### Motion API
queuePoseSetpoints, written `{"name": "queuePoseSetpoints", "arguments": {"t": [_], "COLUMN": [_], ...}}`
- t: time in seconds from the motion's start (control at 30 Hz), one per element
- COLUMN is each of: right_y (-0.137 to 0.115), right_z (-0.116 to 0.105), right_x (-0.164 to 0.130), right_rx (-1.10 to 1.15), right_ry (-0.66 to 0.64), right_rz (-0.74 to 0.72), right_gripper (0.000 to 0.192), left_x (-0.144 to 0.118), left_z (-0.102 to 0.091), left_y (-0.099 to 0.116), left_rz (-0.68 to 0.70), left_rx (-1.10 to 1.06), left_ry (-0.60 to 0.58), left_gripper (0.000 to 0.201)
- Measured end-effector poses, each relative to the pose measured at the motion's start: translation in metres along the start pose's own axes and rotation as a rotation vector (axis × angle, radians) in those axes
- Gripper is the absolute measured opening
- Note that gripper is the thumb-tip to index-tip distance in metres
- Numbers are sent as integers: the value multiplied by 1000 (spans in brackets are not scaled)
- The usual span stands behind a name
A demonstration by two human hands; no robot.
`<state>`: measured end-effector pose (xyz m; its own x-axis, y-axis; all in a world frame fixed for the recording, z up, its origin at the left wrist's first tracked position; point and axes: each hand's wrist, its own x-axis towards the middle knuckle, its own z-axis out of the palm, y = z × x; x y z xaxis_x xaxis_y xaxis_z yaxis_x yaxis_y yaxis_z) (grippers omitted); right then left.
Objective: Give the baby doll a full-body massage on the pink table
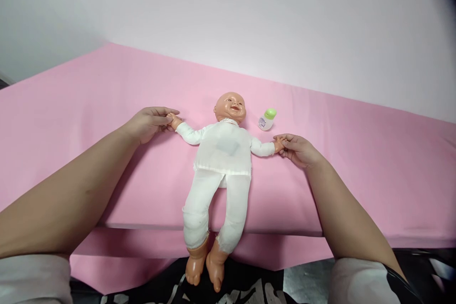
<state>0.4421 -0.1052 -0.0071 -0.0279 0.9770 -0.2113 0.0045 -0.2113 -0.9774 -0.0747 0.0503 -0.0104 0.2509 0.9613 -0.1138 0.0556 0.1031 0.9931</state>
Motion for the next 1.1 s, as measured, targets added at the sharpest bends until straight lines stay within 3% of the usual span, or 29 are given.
{"name": "queuePoseSetpoints", "arguments": {"t": [0.17,0.43,0.57,0.73,0.9,1.0,1.1], "right_y": [1,6,7,5,-3,-4,-3], "right_z": [-3,7,9,10,22,35,45], "right_x": [0,6,8,7,-1,-4,-3], "right_rx": [-46,-215,-217,-76,20,6,-39], "right_ry": [-39,97,178,199,160,117,98], "right_rz": [12,-26,-37,-103,-206,-187,-109], "right_gripper": [42,50,48,56,57,56,58], "left_x": [1,7,6,-2,-12,-19,-22], "left_z": [1,2,4,9,27,42,49], "left_y": [-2,-7,-7,1,8,7,4], "left_rz": [30,28,28,36,27,-42,-80], "left_rx": [68,141,157,-85,-276,-105,106], "left_ry": [37,101,137,55,-65,-133,-121], "left_gripper": [32,32,23,38,25,21,22]}}
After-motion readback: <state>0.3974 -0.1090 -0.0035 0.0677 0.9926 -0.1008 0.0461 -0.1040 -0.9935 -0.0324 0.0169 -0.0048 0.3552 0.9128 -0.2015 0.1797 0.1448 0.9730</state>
